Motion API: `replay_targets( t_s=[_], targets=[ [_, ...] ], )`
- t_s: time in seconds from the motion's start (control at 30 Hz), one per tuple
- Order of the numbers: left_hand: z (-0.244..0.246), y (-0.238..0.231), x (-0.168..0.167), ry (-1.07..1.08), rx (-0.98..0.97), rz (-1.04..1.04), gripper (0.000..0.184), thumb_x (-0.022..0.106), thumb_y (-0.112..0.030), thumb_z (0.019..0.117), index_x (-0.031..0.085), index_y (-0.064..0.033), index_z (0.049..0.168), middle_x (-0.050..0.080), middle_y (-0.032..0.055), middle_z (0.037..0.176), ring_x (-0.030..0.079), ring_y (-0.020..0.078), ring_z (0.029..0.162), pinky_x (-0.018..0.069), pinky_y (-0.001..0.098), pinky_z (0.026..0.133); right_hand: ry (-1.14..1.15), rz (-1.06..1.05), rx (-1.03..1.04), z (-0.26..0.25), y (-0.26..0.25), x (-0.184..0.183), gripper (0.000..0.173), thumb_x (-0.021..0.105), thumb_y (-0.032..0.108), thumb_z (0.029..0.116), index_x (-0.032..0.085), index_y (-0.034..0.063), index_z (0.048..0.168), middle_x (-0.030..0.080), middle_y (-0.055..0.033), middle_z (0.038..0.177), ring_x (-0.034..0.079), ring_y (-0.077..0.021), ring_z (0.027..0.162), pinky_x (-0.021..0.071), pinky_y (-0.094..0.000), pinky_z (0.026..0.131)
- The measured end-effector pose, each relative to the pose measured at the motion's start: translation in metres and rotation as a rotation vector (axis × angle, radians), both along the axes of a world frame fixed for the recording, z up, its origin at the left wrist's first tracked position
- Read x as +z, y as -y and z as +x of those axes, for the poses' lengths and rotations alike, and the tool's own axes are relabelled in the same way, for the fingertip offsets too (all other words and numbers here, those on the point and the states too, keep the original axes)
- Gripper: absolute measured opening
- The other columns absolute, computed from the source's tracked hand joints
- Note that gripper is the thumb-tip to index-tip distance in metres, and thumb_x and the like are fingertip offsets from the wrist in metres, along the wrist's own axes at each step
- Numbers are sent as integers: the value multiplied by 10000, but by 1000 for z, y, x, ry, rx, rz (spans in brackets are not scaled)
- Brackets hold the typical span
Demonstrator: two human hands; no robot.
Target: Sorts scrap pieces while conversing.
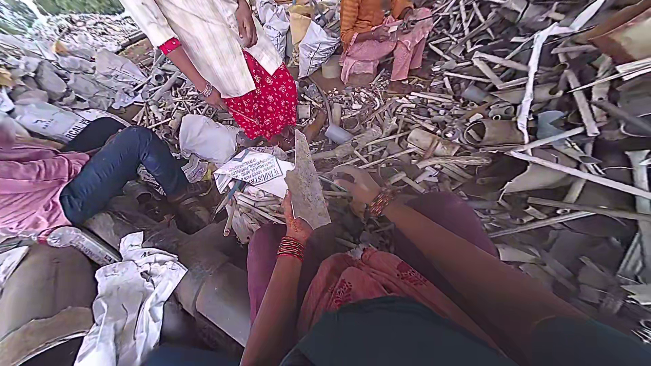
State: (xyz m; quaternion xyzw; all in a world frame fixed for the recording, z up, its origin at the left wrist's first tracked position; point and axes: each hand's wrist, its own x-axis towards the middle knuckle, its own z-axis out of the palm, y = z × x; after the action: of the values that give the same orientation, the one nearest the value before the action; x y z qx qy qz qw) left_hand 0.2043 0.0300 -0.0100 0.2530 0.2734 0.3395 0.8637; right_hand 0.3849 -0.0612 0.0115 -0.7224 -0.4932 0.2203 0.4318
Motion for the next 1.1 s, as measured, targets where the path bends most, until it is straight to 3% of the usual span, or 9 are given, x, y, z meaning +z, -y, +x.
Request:
replay_targets(
  t_s=[0.07,0.23,0.4,0.53,0.67,0.77,0.9,1.0,1.1],
  targets=[
    [2,0,-2,-1,-16,7,568,164,-520,1080,513,-132,1304,702,80,1065,704,208,971,602,423,812,21,-5,2,0,-1,-2,322,641,81,1004,653,-4,1314,696,-219,1158,661,-330,1074,490,-496,1004],
    [-3,2,-6,-11,-100,23,597,134,-523,1074,513,-116,1291,709,83,1061,710,210,969,608,425,816,-24,86,-76,7,-1,-13,376,632,72,1012,606,34,1385,693,-195,1094,665,-281,911,536,-464,870],
    [-8,3,-2,0,-186,37,570,126,-470,1072,537,-107,1229,737,38,1005,726,161,934,620,374,793,26,191,-178,12,7,-2,339,611,83,1026,642,43,1361,698,-210,1217,685,-307,973,533,-478,901],
    [-9,5,0,-1,-194,49,549,148,-450,1070,534,-87,1211,740,42,976,730,156,905,622,358,771,24,190,-217,15,9,-2,311,613,73,1021,660,30,1326,703,-219,1130,673,-293,867,545,-465,834],
    [-11,2,-4,-19,-176,84,548,125,-458,1073,524,-113,1223,729,16,986,717,127,923,613,336,797,-4,113,-83,11,8,-5,310,629,63,1012,671,18,1316,707,-198,1206,682,-278,990,531,-436,929],
    [-13,-5,-11,38,-168,75,510,213,-481,1057,589,-152,1155,749,16,954,730,134,896,621,345,765,-29,76,82,12,7,-11,289,645,45,989,688,12,1273,711,-172,1055,649,-214,869,532,-394,848],
    [-12,-13,-21,48,-192,89,612,112,-507,1076,503,-95,1303,709,97,1075,703,212,979,601,420,817,-38,-15,242,17,11,-6,271,652,6,975,713,-6,1238,724,-190,1164,693,-248,1034,535,-402,963],
    [-8,-7,-8,-69,-157,67,606,71,-465,1083,491,-95,1317,697,87,1066,694,193,972,593,403,827,85,17,138,19,10,-10,264,661,61,985,735,39,1237,718,-192,1206,679,-328,1115,506,-496,1015],
    [-10,-4,-5,-64,-153,75,555,104,-440,1089,531,-128,1260,725,42,1021,712,153,951,607,368,822,107,37,6,21,9,-11,293,637,83,1007,703,63,1292,694,-205,1235,674,-346,1063,512,-525,969]
  ],
)
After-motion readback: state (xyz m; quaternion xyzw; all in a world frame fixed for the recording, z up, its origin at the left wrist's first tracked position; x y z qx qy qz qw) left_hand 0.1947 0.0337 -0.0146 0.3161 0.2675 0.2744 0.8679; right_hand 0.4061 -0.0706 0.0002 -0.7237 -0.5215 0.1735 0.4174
